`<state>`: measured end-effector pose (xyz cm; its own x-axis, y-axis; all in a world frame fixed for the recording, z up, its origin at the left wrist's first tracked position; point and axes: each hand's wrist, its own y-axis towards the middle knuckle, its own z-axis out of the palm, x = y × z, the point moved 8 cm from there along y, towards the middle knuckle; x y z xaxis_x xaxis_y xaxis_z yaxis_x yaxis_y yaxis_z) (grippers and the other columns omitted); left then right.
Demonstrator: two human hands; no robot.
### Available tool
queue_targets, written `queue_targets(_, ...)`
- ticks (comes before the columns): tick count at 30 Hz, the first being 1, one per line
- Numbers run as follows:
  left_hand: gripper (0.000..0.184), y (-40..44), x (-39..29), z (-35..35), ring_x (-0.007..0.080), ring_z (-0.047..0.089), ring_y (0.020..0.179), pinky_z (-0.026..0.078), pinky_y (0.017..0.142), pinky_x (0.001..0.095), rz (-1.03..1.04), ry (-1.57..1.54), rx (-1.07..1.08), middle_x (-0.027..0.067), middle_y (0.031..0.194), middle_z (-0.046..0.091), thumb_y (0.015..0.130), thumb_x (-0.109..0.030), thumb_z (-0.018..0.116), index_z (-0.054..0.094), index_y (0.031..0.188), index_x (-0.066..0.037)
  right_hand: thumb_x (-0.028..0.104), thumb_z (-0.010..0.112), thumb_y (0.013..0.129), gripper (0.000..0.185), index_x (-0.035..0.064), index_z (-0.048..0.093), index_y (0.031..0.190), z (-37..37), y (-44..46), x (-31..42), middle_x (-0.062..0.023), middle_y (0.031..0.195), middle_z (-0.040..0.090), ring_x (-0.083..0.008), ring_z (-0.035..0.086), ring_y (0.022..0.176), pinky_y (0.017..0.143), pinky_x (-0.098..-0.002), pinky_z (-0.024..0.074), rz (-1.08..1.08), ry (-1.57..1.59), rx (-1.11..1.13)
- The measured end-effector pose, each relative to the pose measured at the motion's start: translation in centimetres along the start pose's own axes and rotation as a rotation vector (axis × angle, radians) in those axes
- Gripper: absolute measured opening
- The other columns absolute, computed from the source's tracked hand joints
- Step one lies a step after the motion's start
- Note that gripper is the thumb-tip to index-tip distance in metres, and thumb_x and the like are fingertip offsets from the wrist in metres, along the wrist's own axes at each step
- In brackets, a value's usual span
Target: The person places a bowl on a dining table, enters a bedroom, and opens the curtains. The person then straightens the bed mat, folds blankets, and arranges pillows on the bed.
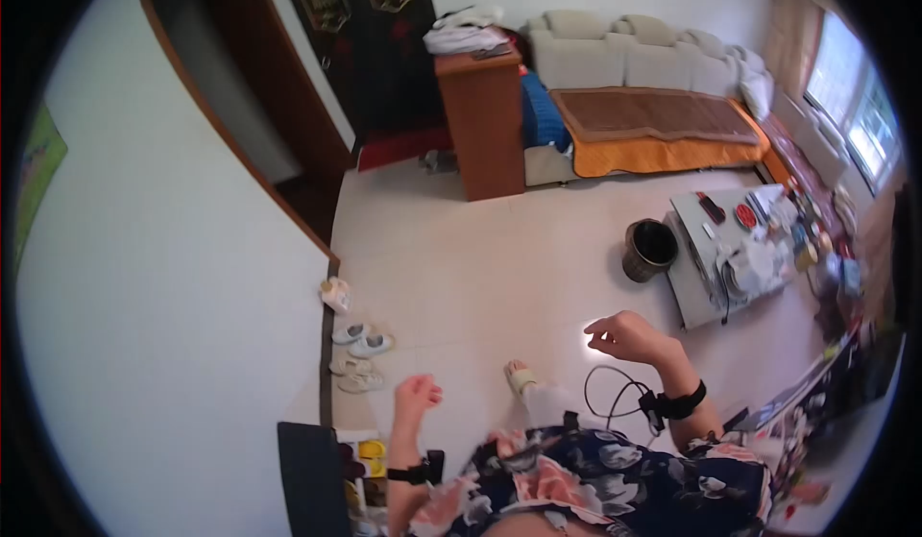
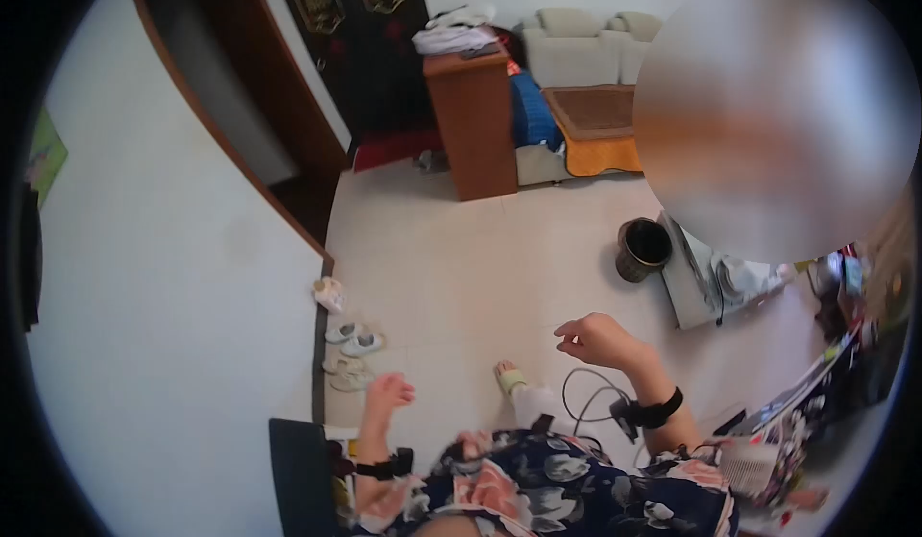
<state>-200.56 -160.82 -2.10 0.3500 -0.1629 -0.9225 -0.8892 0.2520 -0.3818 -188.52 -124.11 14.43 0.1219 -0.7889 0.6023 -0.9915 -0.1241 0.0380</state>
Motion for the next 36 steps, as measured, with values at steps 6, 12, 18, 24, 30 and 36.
queue_targets(6,0.028,4.9,-4.6,-2.3,0.0131,0.061,0.063,0.051,0.057,0.0240,-0.079,-0.124,-0.262,0.0096,0.077,0.063,0.088,-0.025,0.058,0.060,0.094,0.002,0.006,0.064,0.078,0.019,0.0010,0.065,0.097,-5.6,15.3,-0.9,-0.0127,0.073,0.064,-0.0179,0.059,0.057,0.056,-0.0277,0.0479,-0.028,0.139,-0.092)
queue_targets(12,0.030,16.7,-8.1,-3.6,0.0130,0.061,0.064,0.050,0.057,0.0248,-0.199,-0.128,-0.248,0.0090,0.076,0.063,0.087,-0.029,0.058,0.059,0.092,0.001,0.001,0.063,0.079,0.016,-0.0004,0.063,0.095,-9.6,37.2,2.9,-0.0117,0.072,0.062,-0.0171,0.060,0.058,0.054,-0.0255,0.0465,-0.316,0.262,-0.121)
queue_targets(18,0.026,26.0,-12.0,-7.7,0.0129,0.059,0.060,0.049,0.057,0.0240,-0.109,-0.122,-0.277,0.0071,0.074,0.063,0.089,-0.026,0.057,0.059,0.090,-0.001,0.003,0.063,0.079,0.015,0.0000,0.064,0.094,-8.9,46.1,4.0,-0.0134,0.076,0.063,-0.0225,0.061,0.058,0.053,-0.0286,0.0483,-0.511,0.212,0.030)
queue_targets(24,0.043,40.6,-23.1,-20.6,0.0237,0.055,0.093,0.046,0.081,0.0316,0.166,0.092,-0.589,0.0167,0.105,0.056,0.089,-0.027,0.056,0.048,0.116,0.005,0.004,0.062,0.079,0.016,-0.0032,0.064,0.094,-6.7,62.2,-1.0,-0.0158,0.074,0.064,-0.0189,0.064,0.059,0.056,-0.0276,0.0498,-0.208,0.242,0.043)
queue_targets(30,0.077,47.7,-41.8,-32.4,0.0389,0.019,0.134,0.020,0.109,0.0420,0.422,0.632,-1.005,0.0286,0.143,0.017,0.087,-0.035,0.057,0.017,0.138,0.008,0.001,0.061,0.080,0.017,-0.0046,0.064,0.095,-4.1,78.6,-0.4,-0.0150,0.074,0.064,-0.0172,0.064,0.061,0.057,-0.0270,0.0507,-0.252,0.403,0.208)
queue_targets(36,0.082,53.6,-50.4,-43.0,0.0444,0.012,0.134,0.014,0.109,0.0490,0.585,0.953,-1.484,0.0308,0.144,0.010,0.086,-0.034,0.060,0.013,0.140,0.006,0.002,0.060,0.081,0.016,-0.0033,0.063,0.096,0.0,99.3,-0.5,-0.0153,0.082,0.066,-0.0228,0.065,0.066,0.061,-0.0288,0.0511,-0.432,0.387,0.259)
